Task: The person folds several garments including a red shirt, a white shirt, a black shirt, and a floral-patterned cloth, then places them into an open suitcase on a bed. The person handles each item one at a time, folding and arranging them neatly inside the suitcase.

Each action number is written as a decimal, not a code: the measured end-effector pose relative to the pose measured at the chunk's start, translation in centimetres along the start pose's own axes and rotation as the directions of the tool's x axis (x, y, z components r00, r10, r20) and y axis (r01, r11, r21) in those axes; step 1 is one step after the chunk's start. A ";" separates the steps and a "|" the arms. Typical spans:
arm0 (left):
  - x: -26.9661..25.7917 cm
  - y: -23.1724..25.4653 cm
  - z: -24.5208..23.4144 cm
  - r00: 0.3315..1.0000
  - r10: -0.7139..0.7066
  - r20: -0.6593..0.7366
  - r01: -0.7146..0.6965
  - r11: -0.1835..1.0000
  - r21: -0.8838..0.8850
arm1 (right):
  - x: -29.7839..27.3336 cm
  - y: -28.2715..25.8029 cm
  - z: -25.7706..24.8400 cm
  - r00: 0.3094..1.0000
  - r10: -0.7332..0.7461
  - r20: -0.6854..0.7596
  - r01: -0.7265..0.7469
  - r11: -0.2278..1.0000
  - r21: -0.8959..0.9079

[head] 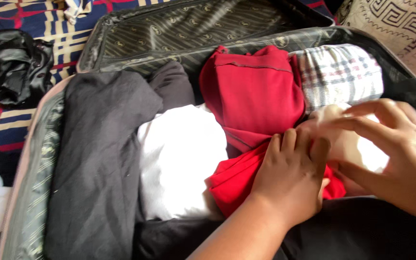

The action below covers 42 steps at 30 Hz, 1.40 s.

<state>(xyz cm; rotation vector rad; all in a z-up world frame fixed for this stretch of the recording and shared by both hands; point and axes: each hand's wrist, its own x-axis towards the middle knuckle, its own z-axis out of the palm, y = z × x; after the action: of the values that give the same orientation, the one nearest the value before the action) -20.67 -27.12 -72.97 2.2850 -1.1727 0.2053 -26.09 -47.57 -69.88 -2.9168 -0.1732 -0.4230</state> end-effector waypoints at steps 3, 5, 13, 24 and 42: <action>-0.6 -1.6 -1.1 0.998 0.058 -0.031 -0.064 0.968 -0.242 | -0.1 -0.4 0.8 0.929 0.223 0.294 -0.329 0.863 0.383; -0.5 -2.4 -1.8 0.997 0.083 0.011 -0.076 0.949 -0.305 | 0.1 -0.2 1.5 0.833 0.321 0.450 -0.480 0.824 0.300; 0.4 -2.3 -2.9 0.940 0.138 0.312 -0.157 0.987 0.037 | -7.4 -0.2 3.8 0.902 0.175 0.395 -0.254 0.955 0.156; -0.5 0.8 -1.0 0.933 0.117 0.342 -0.252 0.888 0.385 | -9.3 1.9 6.0 0.991 -0.134 0.002 0.130 0.968 0.215; -6.5 -7.4 -6.2 0.994 0.031 0.104 -0.054 0.973 0.225 | 4.9 -7.6 3.1 0.924 -0.352 0.148 0.321 0.926 0.196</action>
<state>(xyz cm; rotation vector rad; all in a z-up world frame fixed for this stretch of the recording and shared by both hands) -18.09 -15.76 -73.24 2.4949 -1.3089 0.2560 -21.63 -39.04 -70.09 -2.7536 -0.7119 -0.1771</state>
